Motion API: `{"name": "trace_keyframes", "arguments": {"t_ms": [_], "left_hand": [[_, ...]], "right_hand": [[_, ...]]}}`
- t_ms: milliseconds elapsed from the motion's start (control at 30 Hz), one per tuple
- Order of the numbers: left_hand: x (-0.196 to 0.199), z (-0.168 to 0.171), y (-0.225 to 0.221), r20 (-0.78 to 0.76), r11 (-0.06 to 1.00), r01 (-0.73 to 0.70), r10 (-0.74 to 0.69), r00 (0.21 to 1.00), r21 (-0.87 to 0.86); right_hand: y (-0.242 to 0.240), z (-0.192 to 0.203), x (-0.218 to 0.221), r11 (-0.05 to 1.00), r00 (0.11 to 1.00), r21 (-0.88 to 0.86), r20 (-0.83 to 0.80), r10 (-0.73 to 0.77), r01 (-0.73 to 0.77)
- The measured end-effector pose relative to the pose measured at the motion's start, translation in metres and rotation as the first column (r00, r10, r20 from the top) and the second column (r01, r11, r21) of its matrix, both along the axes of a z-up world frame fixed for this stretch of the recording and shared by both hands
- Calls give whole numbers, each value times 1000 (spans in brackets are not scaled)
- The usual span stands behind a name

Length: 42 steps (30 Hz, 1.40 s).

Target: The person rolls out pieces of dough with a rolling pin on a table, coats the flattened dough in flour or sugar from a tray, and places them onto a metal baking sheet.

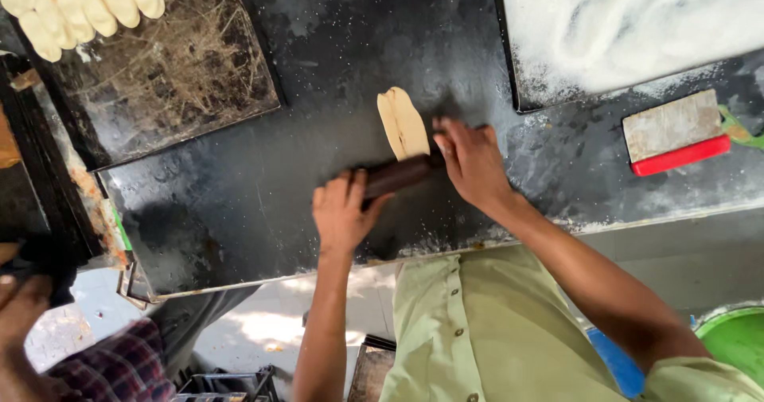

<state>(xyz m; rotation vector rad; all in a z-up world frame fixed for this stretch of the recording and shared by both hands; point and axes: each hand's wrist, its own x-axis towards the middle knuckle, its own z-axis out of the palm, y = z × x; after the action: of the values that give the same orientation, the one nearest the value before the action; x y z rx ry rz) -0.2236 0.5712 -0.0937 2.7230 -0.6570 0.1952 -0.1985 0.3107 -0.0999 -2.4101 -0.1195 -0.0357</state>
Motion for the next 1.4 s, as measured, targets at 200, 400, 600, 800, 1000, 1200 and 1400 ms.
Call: {"name": "trace_keyframes", "arguments": {"t_ms": [200,400,600,800,1000,1200,1400], "left_hand": [[12,-26,29,-2,796,-595,599,801,-112],[16,-38,34,106,774,-633,630,769,-6],[17,-37,35,102,776,-631,627,772,11],[18,-34,33,97,781,-624,621,778,12],[16,-30,31,67,771,-637,635,770,12],[33,-3,27,-55,824,-552,550,833,-125],[54,4,-9,-81,980,-155,146,986,-121]], "right_hand": [[5,-10,108,806,792,-21,167,587,-592],[-9,-19,166,647,619,119,-206,758,-753],[7,-12,191,533,499,45,-291,816,-845],[17,-41,198,609,548,173,-299,781,-774],[27,-46,171,817,798,70,-178,575,-573],[20,13,144,900,956,365,253,150,-238],[9,-3,95,976,964,57,177,199,-212]]}}
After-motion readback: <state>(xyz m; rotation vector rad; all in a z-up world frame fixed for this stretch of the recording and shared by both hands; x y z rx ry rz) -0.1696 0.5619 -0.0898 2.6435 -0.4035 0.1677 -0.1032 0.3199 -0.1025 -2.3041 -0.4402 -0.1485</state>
